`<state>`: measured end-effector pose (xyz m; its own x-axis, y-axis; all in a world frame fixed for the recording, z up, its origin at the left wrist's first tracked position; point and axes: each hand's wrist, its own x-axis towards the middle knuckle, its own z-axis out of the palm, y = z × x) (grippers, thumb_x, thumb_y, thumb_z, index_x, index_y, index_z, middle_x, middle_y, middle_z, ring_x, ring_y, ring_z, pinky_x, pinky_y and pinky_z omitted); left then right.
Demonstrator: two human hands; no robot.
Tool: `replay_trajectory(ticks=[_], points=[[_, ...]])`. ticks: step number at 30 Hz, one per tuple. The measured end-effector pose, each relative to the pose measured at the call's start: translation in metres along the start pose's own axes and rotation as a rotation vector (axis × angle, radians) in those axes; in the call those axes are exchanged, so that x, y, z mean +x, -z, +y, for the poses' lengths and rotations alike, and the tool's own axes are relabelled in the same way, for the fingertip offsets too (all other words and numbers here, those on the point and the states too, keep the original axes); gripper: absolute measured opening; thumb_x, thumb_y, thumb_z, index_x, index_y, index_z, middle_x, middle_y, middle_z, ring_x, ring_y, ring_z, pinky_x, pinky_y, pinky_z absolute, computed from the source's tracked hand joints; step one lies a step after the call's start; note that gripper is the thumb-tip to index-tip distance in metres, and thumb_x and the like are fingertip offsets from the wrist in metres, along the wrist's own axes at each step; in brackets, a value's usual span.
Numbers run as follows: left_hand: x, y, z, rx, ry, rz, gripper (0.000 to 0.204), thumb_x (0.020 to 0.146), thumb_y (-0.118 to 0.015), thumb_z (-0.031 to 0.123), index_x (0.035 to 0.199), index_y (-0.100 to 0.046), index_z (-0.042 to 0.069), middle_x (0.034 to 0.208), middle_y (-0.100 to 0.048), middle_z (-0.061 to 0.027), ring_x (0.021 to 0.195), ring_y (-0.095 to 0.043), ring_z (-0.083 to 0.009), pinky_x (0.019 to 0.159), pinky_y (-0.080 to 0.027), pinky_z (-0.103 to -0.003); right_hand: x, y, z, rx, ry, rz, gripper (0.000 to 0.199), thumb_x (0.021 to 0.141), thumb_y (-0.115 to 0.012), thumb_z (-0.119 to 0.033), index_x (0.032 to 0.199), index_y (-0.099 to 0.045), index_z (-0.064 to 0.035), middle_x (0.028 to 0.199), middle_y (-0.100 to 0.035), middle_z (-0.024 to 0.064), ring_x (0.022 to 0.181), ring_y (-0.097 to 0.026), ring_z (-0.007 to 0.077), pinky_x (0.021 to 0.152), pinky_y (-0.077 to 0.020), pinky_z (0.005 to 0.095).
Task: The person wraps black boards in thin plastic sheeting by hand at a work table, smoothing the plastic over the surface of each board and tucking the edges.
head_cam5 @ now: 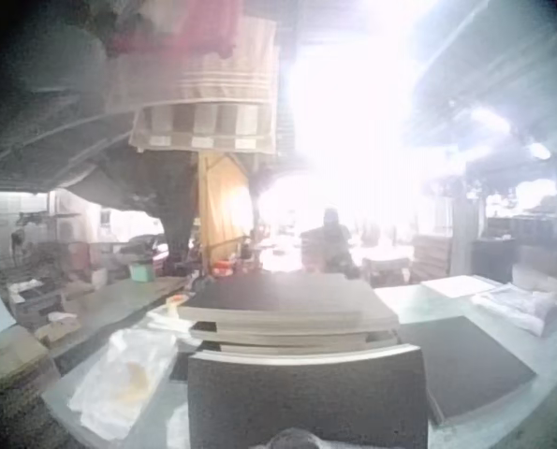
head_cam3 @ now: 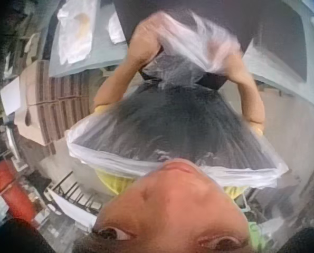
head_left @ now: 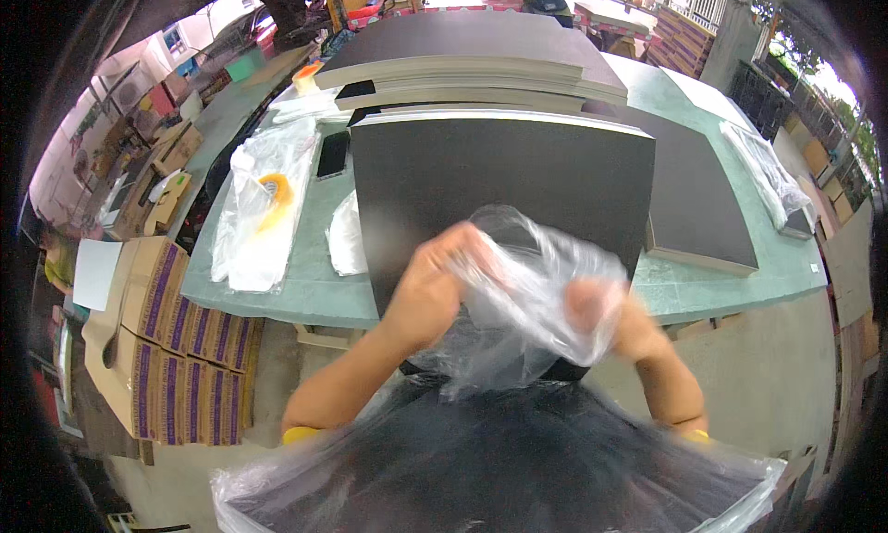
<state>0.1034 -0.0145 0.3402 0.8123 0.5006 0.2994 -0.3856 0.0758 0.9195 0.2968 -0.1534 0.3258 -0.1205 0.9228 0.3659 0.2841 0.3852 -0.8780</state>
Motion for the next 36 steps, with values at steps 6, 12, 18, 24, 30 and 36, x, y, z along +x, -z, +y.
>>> replay_trajectory(ticks=[6, 12, 18, 24, 30, 36], points=[[-0.015, 0.004, -0.009, -0.268, 0.22, -0.164, 0.016, 0.084, -0.045, 0.012, 0.074, -0.054, 0.003, 0.065, -0.05, 0.0014, 0.057, -0.043, -0.0048, 0.051, -0.033, -0.018, 0.015, -0.012, -0.028, 0.186, 0.144, -0.423, 0.012, 0.081, -0.052, -0.015, 0.085, -0.056, -0.0042, 0.087, -0.056, 0.0128, 0.079, -0.055, 0.0245, 0.072, -0.0431, 0.0337], [-0.025, -0.016, 0.032, -0.11, 0.017, -0.529, 0.015, 0.082, -0.047, 0.014, 0.084, -0.055, 0.002, 0.068, -0.055, -0.0027, 0.063, -0.051, -0.0115, 0.06, -0.042, -0.025, 0.005, -0.025, 0.018, -0.086, -0.244, -0.371, 0.015, 0.075, -0.055, -0.019, 0.083, -0.059, -0.007, 0.087, -0.058, 0.013, 0.079, -0.056, 0.0249, 0.069, -0.0449, 0.0375], [-0.035, -0.014, 0.052, 0.554, 0.615, -1.117, 0.027, 0.088, -0.042, 0.025, 0.097, -0.05, 0.001, 0.081, -0.056, -0.0172, 0.078, -0.058, -0.0298, 0.066, -0.045, -0.036, 0.038, 0.063, 0.0, -1.313, -0.435, -0.186, 0.022, 0.076, -0.051, -0.021, 0.093, -0.061, -0.0103, 0.094, -0.06, 0.011, 0.094, -0.054, 0.0278, 0.091, -0.0321, 0.0466], [-0.032, 0.008, 0.05, 1.762, -0.076, -0.514, 0.01, 0.072, -0.054, 0.017, 0.077, -0.057, 0.009, 0.067, -0.057, -0.0099, 0.066, -0.059, -0.0225, 0.061, -0.047, -0.039, 0.03, 0.082, -0.038, -1.929, -0.22, 0.051, 0.045, 0.081, -0.038, -0.038, 0.117, -0.046, -0.0138, 0.12, -0.046, 0.0092, 0.118, -0.034, 0.025, 0.101, -0.0047, 0.0559], [-0.031, -0.002, 0.039, 1.326, 0.57, -0.721, 0.022, 0.08, -0.052, 0.02, 0.093, -0.053, 0.002, 0.084, -0.056, -0.0182, 0.078, -0.057, -0.0311, 0.066, -0.046, -0.039, 0.014, 0.134, -0.05, -2.121, 0.321, 0.235, 0.05, 0.071, -0.054, -0.037, 0.106, -0.052, -0.0003, 0.115, -0.045, 0.0168, 0.116, -0.037, 0.029, 0.105, -0.0148, 0.048], [-0.047, -0.008, -0.014, 1.944, -0.452, -0.561, 0.027, 0.067, -0.052, 0.014, 0.088, -0.056, -0.003, 0.083, -0.059, -0.0171, 0.08, -0.058, -0.0329, 0.096, -0.028, -0.048, 0.035, 0.089, -0.094, -1.947, 0.12, 0.097, 0.031, 0.072, -0.056, -0.025, 0.099, -0.054, -0.0098, 0.118, -0.048, 0.0113, 0.112, -0.042, 0.0274, 0.105, -0.0141, 0.0461]])
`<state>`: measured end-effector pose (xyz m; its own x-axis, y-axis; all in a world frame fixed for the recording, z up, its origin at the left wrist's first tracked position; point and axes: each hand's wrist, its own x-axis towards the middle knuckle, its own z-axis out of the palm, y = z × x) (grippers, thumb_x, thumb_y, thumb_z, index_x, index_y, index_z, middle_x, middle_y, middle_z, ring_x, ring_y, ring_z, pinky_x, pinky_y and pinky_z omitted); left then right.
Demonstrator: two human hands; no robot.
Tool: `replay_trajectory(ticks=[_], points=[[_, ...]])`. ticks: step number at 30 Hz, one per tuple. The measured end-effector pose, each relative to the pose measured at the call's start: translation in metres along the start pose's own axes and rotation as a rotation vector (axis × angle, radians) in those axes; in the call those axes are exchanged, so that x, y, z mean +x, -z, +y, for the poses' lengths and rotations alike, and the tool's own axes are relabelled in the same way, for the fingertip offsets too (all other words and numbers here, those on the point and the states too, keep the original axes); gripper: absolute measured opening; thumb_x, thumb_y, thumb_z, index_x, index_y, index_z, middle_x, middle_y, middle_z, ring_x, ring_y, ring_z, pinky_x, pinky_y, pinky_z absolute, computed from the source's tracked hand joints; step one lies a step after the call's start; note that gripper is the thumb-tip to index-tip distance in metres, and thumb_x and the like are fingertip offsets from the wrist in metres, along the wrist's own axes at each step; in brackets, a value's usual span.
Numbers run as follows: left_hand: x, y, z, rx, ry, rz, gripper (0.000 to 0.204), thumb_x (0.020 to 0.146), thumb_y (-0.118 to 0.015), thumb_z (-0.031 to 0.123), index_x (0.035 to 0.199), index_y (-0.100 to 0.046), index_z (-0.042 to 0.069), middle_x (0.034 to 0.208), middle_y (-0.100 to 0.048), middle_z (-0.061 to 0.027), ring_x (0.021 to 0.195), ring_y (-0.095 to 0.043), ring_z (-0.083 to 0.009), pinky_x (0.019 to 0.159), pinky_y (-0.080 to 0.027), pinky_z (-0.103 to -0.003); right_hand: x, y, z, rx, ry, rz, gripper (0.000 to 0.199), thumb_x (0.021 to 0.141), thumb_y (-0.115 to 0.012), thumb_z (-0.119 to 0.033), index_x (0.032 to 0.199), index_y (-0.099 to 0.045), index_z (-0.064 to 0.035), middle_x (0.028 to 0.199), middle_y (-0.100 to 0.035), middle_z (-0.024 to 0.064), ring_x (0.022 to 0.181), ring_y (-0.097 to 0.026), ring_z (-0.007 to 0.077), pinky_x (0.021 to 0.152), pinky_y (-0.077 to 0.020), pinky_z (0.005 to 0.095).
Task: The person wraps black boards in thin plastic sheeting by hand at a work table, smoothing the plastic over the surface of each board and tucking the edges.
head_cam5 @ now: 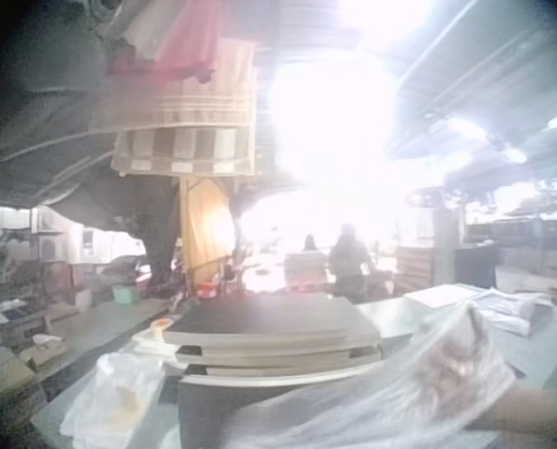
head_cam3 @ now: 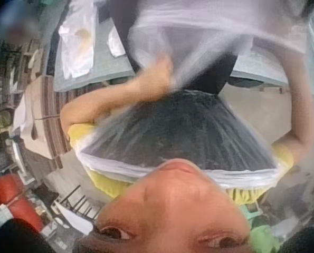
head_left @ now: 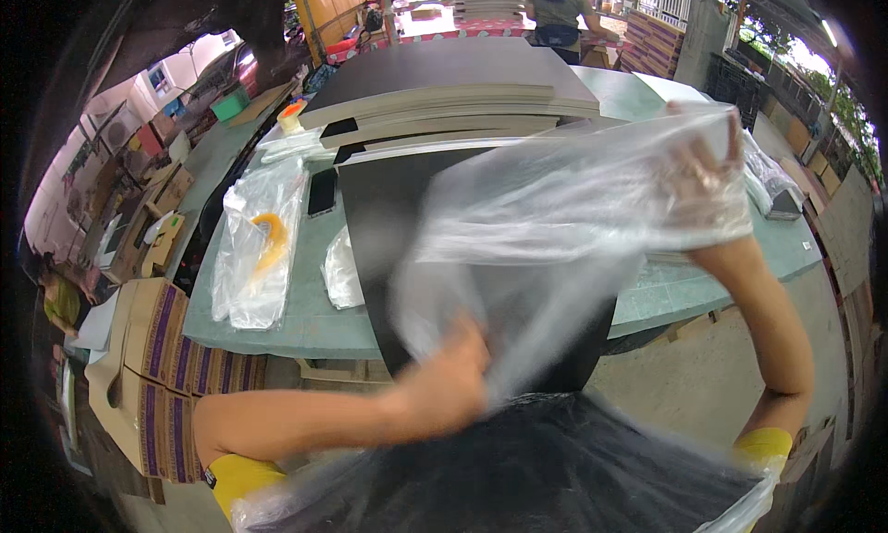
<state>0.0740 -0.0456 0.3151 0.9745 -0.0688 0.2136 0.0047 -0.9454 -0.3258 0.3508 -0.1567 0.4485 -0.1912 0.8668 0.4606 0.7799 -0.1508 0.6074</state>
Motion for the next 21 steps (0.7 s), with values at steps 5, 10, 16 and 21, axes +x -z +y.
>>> replay_trajectory(ticks=[5, 10, 16, 21], points=[[0.003, 0.014, -0.05, -0.566, 0.305, -0.992, 0.031, 0.069, -0.056, 0.031, 0.077, -0.06, 0.002, 0.075, -0.06, -0.0175, 0.075, -0.059, -0.0296, 0.069, -0.046, -0.042, -0.026, -0.015, 0.015, 0.098, 0.132, 0.117, 0.041, 0.079, -0.052, -0.029, 0.116, -0.047, -0.0121, 0.128, -0.039, 0.0122, 0.121, -0.033, 0.0259, 0.105, -0.0123, 0.0429], [-0.064, -0.045, -0.125, -0.747, 0.418, -0.047, 0.02, 0.072, -0.052, 0.015, 0.087, -0.061, 0.006, 0.087, -0.06, -0.0135, 0.084, -0.057, -0.0258, 0.074, -0.045, -0.034, -0.025, 0.085, -0.071, 1.059, 0.792, -0.785, 0.027, 0.066, -0.055, -0.012, 0.091, -0.053, -0.0025, 0.097, -0.05, 0.0128, 0.091, -0.047, 0.0225, 0.078, -0.0361, 0.0357], [-0.058, 0.02, -0.106, -0.327, 0.6, 0.034, 0.014, 0.072, -0.051, 0.01, 0.082, -0.059, 0.007, 0.077, -0.057, -0.0113, 0.076, -0.055, -0.0246, 0.068, -0.045, -0.034, -0.023, -0.033, -0.033, 0.462, -0.021, -0.806, 0.017, 0.071, -0.053, -0.012, 0.084, -0.058, -0.0033, 0.08, -0.061, 0.0133, 0.075, -0.06, 0.0255, 0.064, -0.049, 0.0357], [-0.019, 0.049, 0.009, -0.099, -0.607, -0.137, 0.019, 0.07, -0.052, 0.016, 0.071, -0.061, -0.001, 0.078, -0.062, -0.0136, 0.09, -0.057, -0.0214, 0.078, -0.044, -0.028, -0.051, -0.11, 0.013, 1.1, -0.283, -0.012, 0.018, 0.081, -0.05, -0.013, 0.097, -0.055, -0.0051, 0.098, -0.055, 0.0101, 0.091, -0.053, 0.0188, 0.084, -0.0416, 0.0326]])
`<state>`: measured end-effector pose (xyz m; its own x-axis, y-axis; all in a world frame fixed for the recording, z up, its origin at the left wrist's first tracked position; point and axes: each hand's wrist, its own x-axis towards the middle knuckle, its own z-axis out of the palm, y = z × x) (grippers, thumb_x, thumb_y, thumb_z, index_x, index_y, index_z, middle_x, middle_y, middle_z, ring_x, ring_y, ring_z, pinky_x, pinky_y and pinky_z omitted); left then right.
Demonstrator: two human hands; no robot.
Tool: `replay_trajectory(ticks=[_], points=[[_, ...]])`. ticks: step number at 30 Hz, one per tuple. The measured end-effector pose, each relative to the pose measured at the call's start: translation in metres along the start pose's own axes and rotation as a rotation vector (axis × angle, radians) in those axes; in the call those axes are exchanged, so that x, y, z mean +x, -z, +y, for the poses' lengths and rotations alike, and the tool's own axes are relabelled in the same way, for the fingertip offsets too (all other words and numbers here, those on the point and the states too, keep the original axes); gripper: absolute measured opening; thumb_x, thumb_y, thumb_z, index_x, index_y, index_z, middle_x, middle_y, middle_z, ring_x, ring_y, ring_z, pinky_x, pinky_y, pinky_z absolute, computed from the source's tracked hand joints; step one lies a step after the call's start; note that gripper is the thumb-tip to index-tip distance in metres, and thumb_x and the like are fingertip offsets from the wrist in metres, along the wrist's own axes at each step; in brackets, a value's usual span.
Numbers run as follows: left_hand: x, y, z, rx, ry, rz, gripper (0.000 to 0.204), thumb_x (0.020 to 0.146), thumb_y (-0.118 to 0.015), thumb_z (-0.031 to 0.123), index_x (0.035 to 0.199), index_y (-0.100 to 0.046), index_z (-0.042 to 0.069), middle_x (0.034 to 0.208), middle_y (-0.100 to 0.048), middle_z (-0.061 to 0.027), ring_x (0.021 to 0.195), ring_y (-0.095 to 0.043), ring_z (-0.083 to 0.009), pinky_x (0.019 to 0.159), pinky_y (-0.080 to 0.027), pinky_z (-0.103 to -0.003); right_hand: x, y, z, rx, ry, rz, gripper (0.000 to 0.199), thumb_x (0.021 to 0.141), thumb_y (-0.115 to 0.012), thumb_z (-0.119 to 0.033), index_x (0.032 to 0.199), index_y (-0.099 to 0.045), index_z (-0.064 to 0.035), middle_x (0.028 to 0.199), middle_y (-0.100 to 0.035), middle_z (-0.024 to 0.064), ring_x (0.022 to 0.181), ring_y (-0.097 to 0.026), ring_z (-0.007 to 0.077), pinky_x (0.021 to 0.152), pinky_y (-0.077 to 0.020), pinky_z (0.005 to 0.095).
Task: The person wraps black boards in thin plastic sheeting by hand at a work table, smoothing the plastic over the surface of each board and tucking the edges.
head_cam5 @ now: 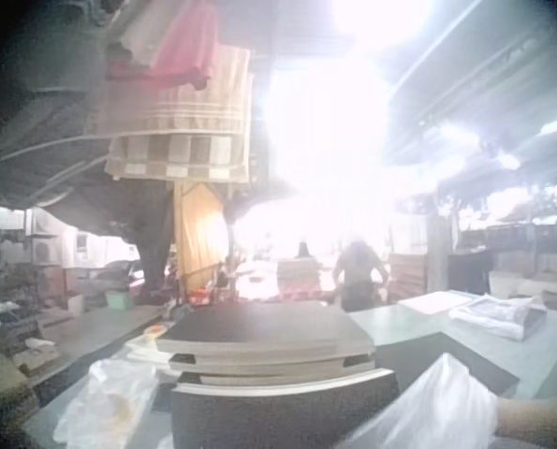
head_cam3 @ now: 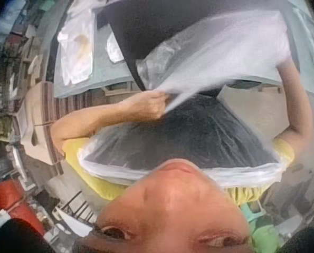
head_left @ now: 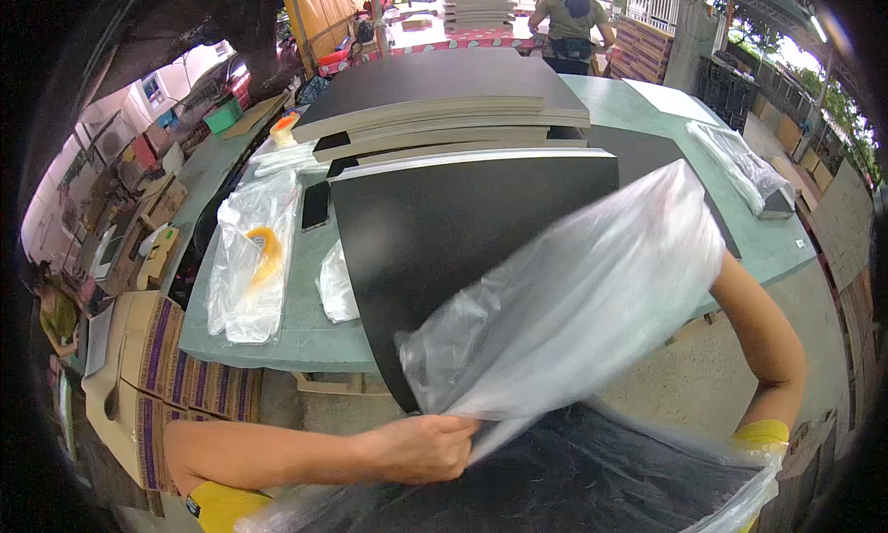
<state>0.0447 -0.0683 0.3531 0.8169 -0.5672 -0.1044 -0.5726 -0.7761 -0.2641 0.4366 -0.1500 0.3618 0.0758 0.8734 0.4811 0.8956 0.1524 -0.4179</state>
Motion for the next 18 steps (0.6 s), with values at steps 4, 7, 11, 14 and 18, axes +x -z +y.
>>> replay_trajectory(ticks=[4, 7, 11, 14, 18], points=[[-0.039, -0.015, -0.051, -0.37, 0.866, -0.535, 0.016, 0.066, -0.055, 0.015, 0.076, -0.06, 0.004, 0.075, -0.061, -0.0119, 0.087, -0.058, -0.0226, 0.07, -0.047, -0.032, -0.023, -0.024, -0.043, -0.435, 0.035, -0.353, 0.025, 0.08, -0.049, -0.014, 0.102, -0.053, -0.0029, 0.103, -0.052, 0.0121, 0.099, -0.048, 0.0217, 0.093, -0.0357, 0.0344], [-0.088, -0.052, -0.076, 0.017, 1.094, -0.165, 0.018, 0.066, -0.055, 0.011, 0.082, -0.061, 0.006, 0.075, -0.061, -0.0119, 0.085, -0.058, -0.0253, 0.069, -0.047, -0.038, -0.044, -0.019, -0.137, -0.639, 0.165, -1.023, 0.008, 0.069, -0.055, -0.01, 0.073, -0.061, -0.0055, 0.075, -0.06, 0.0125, 0.078, -0.059, 0.0266, 0.076, -0.047, 0.0384], [-0.1, -0.088, -0.049, 0.106, 0.804, -0.486, 0.014, 0.069, -0.053, 0.015, 0.076, -0.064, 0.009, 0.076, -0.062, -0.0095, 0.081, -0.057, -0.0251, 0.065, -0.046, -0.036, -0.033, 0.024, -0.166, -0.139, 0.256, -0.936, 0.009, 0.066, -0.06, -0.008, 0.073, -0.06, -0.0022, 0.072, -0.059, 0.0104, 0.073, -0.058, 0.0242, 0.062, -0.0484, 0.0345], [-0.059, -0.055, -0.005, -0.393, 0.728, -0.587, 0.022, 0.075, -0.053, 0.026, 0.064, -0.064, 0.009, 0.072, -0.062, -0.0074, 0.075, -0.053, -0.023, 0.06, -0.044, -0.035, 0.0, 0.057, -0.14, 0.199, -0.239, -0.071, 0.022, 0.059, -0.067, -0.002, 0.079, -0.058, -0.0039, 0.075, -0.057, 0.0044, 0.067, -0.055, 0.0126, 0.059, -0.0425, 0.0217], [-0.042, -0.002, -0.021, -1.071, 0.619, -0.06, 0.027, 0.074, -0.061, 0.034, 0.069, -0.063, 0.007, 0.068, -0.061, -0.0096, 0.071, -0.057, -0.0203, 0.061, -0.045, -0.034, 0.011, 0.09, -0.057, -0.012, -0.327, 0.458, 0.018, 0.068, -0.059, -0.003, 0.086, -0.057, -0.0031, 0.075, -0.057, 0.0043, 0.069, -0.054, 0.0111, 0.06, -0.0415, 0.0209]])
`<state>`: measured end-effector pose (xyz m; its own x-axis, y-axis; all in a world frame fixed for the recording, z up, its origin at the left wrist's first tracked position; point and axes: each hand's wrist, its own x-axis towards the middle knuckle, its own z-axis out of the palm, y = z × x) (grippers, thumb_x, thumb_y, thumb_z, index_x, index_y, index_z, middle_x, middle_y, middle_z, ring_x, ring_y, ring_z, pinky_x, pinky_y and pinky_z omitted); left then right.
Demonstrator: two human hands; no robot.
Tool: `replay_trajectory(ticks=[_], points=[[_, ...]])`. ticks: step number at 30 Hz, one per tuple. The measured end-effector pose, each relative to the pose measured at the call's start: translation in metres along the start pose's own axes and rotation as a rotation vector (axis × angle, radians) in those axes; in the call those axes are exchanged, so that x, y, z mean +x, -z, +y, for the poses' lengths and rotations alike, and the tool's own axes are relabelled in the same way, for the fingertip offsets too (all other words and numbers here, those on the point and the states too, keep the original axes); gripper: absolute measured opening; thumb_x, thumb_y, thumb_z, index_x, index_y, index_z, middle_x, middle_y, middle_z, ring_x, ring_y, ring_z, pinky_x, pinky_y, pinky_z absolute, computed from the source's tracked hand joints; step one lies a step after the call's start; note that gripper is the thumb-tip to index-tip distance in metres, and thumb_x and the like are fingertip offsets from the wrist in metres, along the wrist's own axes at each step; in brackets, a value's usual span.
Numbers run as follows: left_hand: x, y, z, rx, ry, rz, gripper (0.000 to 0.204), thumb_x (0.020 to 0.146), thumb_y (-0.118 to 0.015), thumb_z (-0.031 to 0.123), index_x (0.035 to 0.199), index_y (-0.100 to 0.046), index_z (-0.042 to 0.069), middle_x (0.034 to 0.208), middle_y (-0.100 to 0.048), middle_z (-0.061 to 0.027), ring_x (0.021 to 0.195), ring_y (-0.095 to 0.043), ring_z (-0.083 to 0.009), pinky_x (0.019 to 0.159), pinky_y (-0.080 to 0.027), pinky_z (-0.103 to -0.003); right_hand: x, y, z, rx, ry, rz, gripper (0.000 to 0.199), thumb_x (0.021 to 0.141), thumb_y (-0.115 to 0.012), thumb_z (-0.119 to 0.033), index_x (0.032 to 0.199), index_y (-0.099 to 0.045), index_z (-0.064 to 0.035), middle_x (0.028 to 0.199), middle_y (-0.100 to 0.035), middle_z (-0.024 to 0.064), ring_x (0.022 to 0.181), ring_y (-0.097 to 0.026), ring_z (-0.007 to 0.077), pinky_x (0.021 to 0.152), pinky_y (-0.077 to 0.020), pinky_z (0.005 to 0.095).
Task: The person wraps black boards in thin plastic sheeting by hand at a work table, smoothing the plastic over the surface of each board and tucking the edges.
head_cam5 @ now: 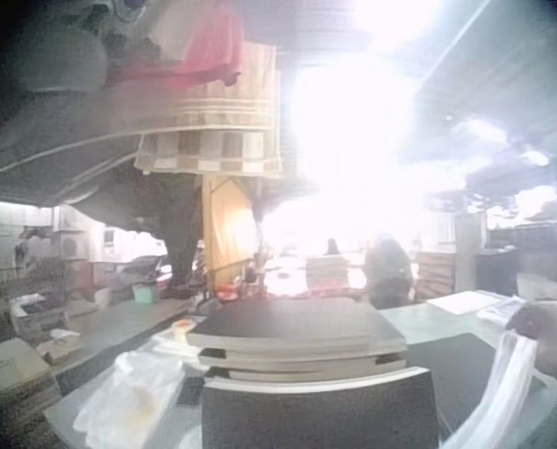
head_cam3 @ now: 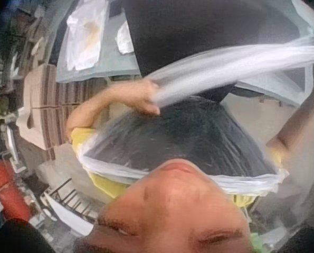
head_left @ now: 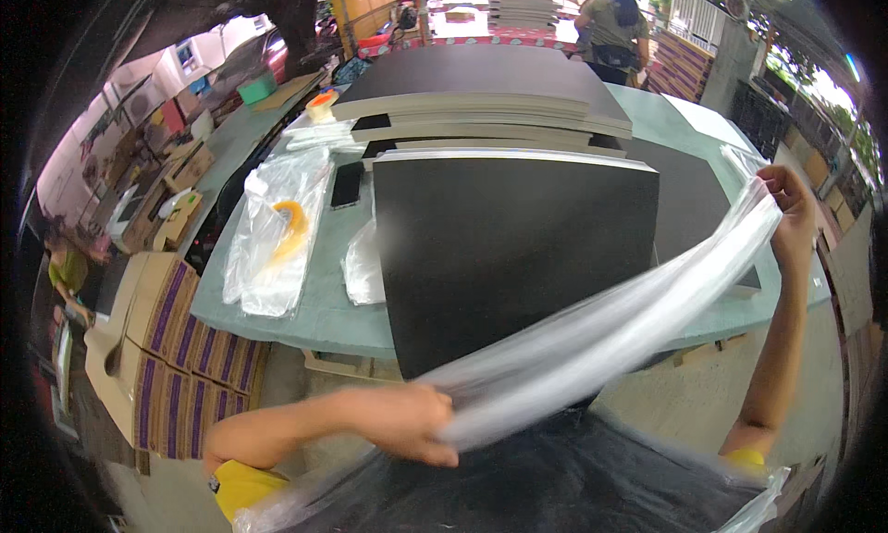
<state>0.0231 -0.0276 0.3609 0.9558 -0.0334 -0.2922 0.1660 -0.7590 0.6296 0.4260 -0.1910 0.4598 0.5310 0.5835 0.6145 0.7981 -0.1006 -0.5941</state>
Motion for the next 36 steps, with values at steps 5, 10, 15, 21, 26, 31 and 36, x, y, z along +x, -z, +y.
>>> replay_trajectory(ticks=[5, 10, 15, 21, 26, 31, 36], points=[[-0.02, 0.078, -0.074, -0.214, 0.505, 1.051, 0.008, 0.067, -0.057, 0.006, 0.074, -0.059, 0.003, 0.059, -0.055, -0.0085, 0.058, -0.054, -0.0224, 0.054, -0.044, -0.031, -0.044, -0.079, 0.055, -0.139, 0.073, -0.434, 0.031, 0.055, -0.052, 0.008, 0.084, -0.059, -0.0003, 0.081, -0.06, 0.0105, 0.074, -0.057, 0.0213, 0.065, -0.0441, 0.0311], [-0.002, 0.086, -0.135, 0.594, 0.545, 1.234, 0.054, 0.065, -0.052, -0.003, 0.117, -0.039, 0.008, 0.107, -0.045, -0.016, 0.088, -0.051, -0.0335, 0.075, -0.042, -0.039, -0.028, -0.119, 0.036, -0.118, 0.236, -0.263, 0.051, 0.055, -0.043, 0.014, 0.103, -0.053, -0.0008, 0.102, -0.051, 0.015, 0.088, -0.054, 0.028, 0.081, -0.0413, 0.0306], [0.024, 0.115, -0.094, 0.501, 0.279, 1.106, 0.063, 0.064, -0.047, -0.009, 0.123, -0.038, 0.01, 0.113, -0.04, -0.0186, 0.098, -0.047, -0.0364, 0.084, -0.039, -0.037, 0.009, -0.125, 0.059, -0.035, 0.25, -0.247, 0.06, 0.056, -0.035, 0.019, 0.109, -0.051, -0.0025, 0.104, -0.049, 0.0128, 0.092, -0.053, 0.0283, 0.085, -0.0395, 0.0296], [0.023, 0.103, -0.07, 0.457, 0.342, 1.153, 0.061, 0.067, -0.045, -0.011, 0.123, -0.041, 0.012, 0.115, -0.038, -0.0185, 0.101, -0.045, -0.0349, 0.084, -0.04, -0.037, -0.02, -0.097, 0.028, -0.203, 0.219, -0.159, 0.066, 0.056, -0.033, 0.018, 0.115, -0.049, -0.0061, 0.108, -0.047, 0.0128, 0.097, -0.05, 0.0268, 0.087, -0.0375, 0.0298], [0.008, 0.081, -0.058, 0.705, 0.319, 1.302, 0.06, 0.069, -0.049, -0.011, 0.122, -0.045, 0.015, 0.115, -0.039, -0.0161, 0.098, -0.046, -0.0283, 0.081, -0.042, -0.034, -0.062, -0.083, -0.001, -0.304, 0.304, 0.008, 0.075, 0.054, -0.035, 0.02, 0.123, -0.043, -0.0098, 0.118, -0.044, 0.0132, 0.108, -0.045, 0.0294, 0.089, -0.0377, 0.0332], [-0.005, 0.059, -0.043, 0.678, 0.276, 1.342, 0.066, 0.057, -0.051, -0.014, 0.117, -0.049, 0.012, 0.111, -0.042, -0.0151, 0.097, -0.046, -0.0295, 0.077, -0.042, -0.034, -0.088, -0.069, 0.004, -0.455, 0.446, 0.053, 0.056, 0.06, -0.043, 0.017, 0.11, -0.054, -0.0049, 0.11, -0.049, 0.0132, 0.098, -0.051, 0.0263, 0.085, -0.0416, 0.0335], [-0.025, 0.065, -0.032, 0.611, 0.026, 1.381, 0.053, 0.053, -0.048, -0.014, 0.1, -0.06, 0.007, 0.09, -0.052, -0.0112, 0.087, -0.052, -0.0237, 0.073, -0.042, -0.029, -0.076, -0.032, 0.006, -0.082, 0.309, -0.027, 0.026, 0.064, -0.059, 0.004, 0.09, -0.06, 0.0001, 0.081, -0.057, 0.0078, 0.078, -0.057, 0.0186, 0.07, -0.0459, 0.0298]])
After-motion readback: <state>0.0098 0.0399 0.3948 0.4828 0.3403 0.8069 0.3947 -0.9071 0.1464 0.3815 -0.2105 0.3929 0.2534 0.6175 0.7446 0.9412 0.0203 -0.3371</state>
